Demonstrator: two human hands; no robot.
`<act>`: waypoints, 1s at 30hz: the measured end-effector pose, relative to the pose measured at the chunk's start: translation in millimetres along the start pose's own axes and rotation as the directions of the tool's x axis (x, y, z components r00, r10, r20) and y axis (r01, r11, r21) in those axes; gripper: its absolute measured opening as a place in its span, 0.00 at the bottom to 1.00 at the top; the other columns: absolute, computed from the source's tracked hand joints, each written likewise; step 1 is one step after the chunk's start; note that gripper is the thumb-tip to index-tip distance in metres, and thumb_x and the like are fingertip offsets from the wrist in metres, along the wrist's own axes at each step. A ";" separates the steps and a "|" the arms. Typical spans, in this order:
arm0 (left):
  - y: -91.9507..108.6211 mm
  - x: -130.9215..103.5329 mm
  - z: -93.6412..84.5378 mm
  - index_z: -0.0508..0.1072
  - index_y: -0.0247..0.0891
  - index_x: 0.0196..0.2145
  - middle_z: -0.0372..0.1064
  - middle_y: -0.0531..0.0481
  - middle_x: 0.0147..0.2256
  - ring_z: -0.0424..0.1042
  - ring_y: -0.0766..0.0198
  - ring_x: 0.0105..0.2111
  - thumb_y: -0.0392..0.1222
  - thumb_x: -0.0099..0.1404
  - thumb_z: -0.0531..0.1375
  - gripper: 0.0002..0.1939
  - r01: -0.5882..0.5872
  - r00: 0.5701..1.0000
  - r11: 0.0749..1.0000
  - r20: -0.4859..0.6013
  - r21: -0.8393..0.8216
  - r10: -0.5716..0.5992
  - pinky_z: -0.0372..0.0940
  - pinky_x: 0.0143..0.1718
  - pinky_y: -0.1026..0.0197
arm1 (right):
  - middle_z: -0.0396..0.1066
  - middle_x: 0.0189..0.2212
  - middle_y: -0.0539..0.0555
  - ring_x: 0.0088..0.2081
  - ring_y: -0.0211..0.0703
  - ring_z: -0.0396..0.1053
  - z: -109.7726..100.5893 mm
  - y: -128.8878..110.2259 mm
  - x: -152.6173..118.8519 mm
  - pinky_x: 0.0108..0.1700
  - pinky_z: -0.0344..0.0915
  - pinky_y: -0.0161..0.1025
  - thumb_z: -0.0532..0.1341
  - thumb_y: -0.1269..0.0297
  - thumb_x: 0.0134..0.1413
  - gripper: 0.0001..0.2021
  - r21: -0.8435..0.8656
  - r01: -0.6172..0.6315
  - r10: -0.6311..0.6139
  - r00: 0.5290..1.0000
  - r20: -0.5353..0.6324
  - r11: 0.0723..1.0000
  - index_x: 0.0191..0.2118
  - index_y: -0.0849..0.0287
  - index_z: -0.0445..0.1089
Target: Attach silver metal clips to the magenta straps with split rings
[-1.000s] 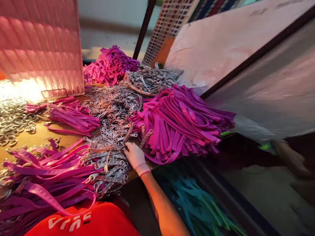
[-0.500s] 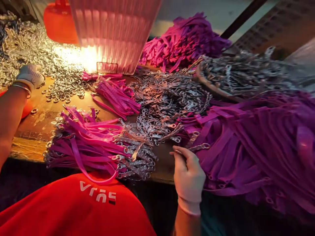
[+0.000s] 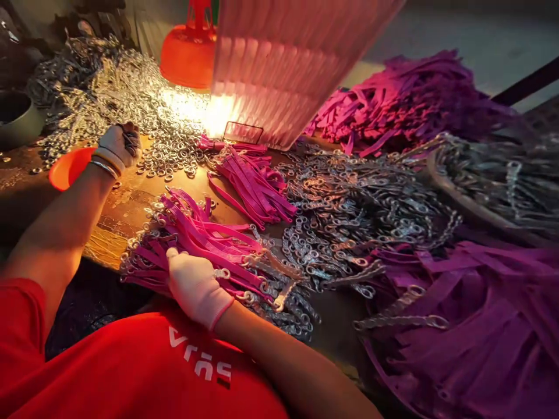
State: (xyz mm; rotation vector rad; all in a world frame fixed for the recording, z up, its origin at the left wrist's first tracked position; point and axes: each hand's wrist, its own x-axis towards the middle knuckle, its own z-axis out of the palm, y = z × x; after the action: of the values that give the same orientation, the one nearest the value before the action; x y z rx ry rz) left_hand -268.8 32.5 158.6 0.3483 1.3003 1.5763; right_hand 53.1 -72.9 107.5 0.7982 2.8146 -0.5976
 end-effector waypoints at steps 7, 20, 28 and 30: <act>-17.4 -35.7 -9.0 0.63 0.37 0.29 0.54 0.56 0.16 0.54 0.74 0.15 0.40 0.75 0.49 0.15 0.088 0.996 0.945 -0.002 -0.315 -0.094 0.43 0.12 0.72 | 0.79 0.43 0.53 0.41 0.44 0.77 -1.9 35.9 -17.6 0.44 0.71 0.38 0.59 0.70 0.57 0.18 0.498 0.053 0.114 0.947 -0.300 0.866 0.54 0.55 0.69; -65.5 -101.8 73.0 0.73 0.29 0.37 0.70 0.45 0.25 0.65 0.69 0.16 0.32 0.70 0.51 0.11 0.264 0.954 0.902 0.231 -0.341 -0.191 0.53 0.09 0.72 | 0.75 0.39 0.55 0.35 0.44 0.73 -27.0 36.2 19.7 0.37 0.67 0.37 0.55 0.66 0.66 0.14 0.215 0.086 0.009 0.913 -0.409 0.973 0.53 0.55 0.72; -144.0 -145.2 104.2 0.78 0.31 0.43 0.71 0.47 0.28 0.65 0.72 0.17 0.34 0.63 0.57 0.13 0.247 0.936 0.955 0.297 -0.166 -0.190 0.54 0.14 0.72 | 0.78 0.37 0.51 0.39 0.44 0.74 -74.2 91.6 -30.0 0.43 0.69 0.39 0.63 0.59 0.56 0.15 0.708 0.066 0.398 0.788 -0.470 0.703 0.47 0.54 0.78; -157.8 -155.0 112.8 0.78 0.33 0.42 0.70 0.49 0.26 0.64 0.72 0.17 0.37 0.61 0.59 0.13 0.133 0.929 0.988 0.357 -0.074 -0.098 0.54 0.15 0.71 | 0.77 0.33 0.49 0.35 0.42 0.73 -71.8 93.3 -29.3 0.40 0.69 0.38 0.64 0.59 0.53 0.17 0.755 0.028 0.464 0.774 -0.431 0.656 0.48 0.56 0.78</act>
State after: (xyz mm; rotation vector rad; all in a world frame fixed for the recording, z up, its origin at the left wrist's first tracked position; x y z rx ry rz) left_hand -36.7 -48.0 122.1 0.4617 0.9463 1.3956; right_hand 124.6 15.9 149.0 1.7403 2.8254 -1.7744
